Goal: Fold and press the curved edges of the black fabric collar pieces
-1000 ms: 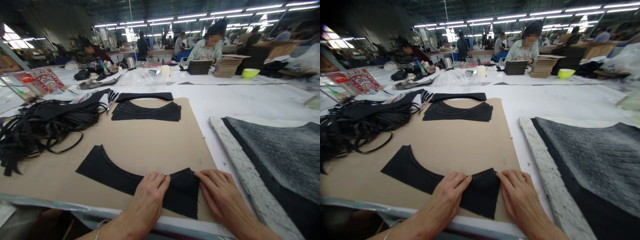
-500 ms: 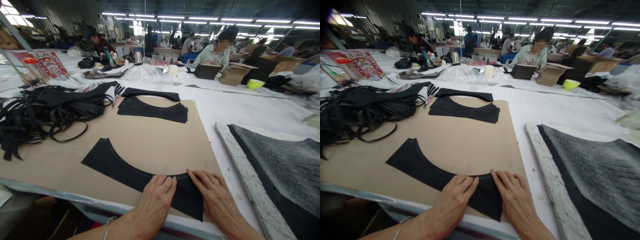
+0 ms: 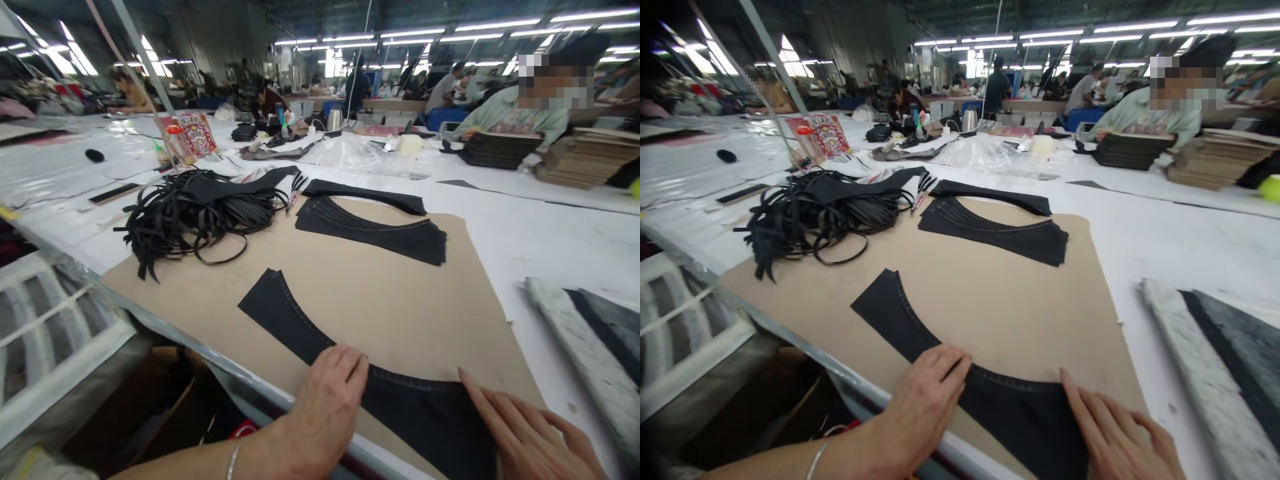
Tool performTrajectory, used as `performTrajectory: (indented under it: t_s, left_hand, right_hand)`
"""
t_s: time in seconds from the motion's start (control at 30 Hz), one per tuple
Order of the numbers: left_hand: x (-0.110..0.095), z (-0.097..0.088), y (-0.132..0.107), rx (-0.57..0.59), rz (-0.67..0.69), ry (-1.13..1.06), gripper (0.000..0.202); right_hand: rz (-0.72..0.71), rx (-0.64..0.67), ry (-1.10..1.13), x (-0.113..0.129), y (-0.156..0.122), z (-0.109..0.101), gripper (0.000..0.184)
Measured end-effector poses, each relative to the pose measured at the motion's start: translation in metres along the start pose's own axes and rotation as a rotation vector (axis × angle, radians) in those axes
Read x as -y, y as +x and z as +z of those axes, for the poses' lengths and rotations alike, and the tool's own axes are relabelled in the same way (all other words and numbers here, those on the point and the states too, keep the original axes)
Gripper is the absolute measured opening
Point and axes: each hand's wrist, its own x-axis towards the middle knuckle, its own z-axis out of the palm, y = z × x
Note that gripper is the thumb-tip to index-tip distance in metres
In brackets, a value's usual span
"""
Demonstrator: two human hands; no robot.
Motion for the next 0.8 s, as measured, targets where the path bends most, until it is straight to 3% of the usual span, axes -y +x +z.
performTrajectory:
  t_s: [0.17,0.33,0.43,0.53,0.6,0.7,0.8]
  left_hand:
    - [0.018,0.006,-0.014,-0.059,0.115,0.091,0.035]
    - [0.014,0.001,-0.011,-0.055,0.092,-0.020,0.035]
    - [0.024,-0.010,-0.008,-0.071,-0.020,-0.224,0.031]
    - [0.062,-0.032,-0.003,-0.190,-0.227,-0.304,0.030]
    - [0.100,-0.050,0.000,-0.253,-0.358,-0.126,0.034]
    - [0.154,-0.073,0.005,-0.171,-0.598,0.216,0.050]
    - [0.185,-0.081,0.007,-0.012,-0.672,0.156,0.044]
  right_hand:
    - [0.137,-0.067,-0.001,0.020,0.016,-0.029,0.066]
    - [0.076,0.086,0.068,0.039,0.025,-0.033,0.059]
    - [0.118,0.071,0.115,0.036,0.023,-0.032,0.050]
    - [0.192,0.008,0.141,0.029,0.022,-0.032,0.041]
    - [0.228,-0.006,0.126,0.026,0.024,-0.031,0.042]
    - [0.241,0.022,0.132,0.021,0.033,-0.032,0.037]
    - [0.229,0.136,0.219,0.016,0.047,-0.037,0.018]
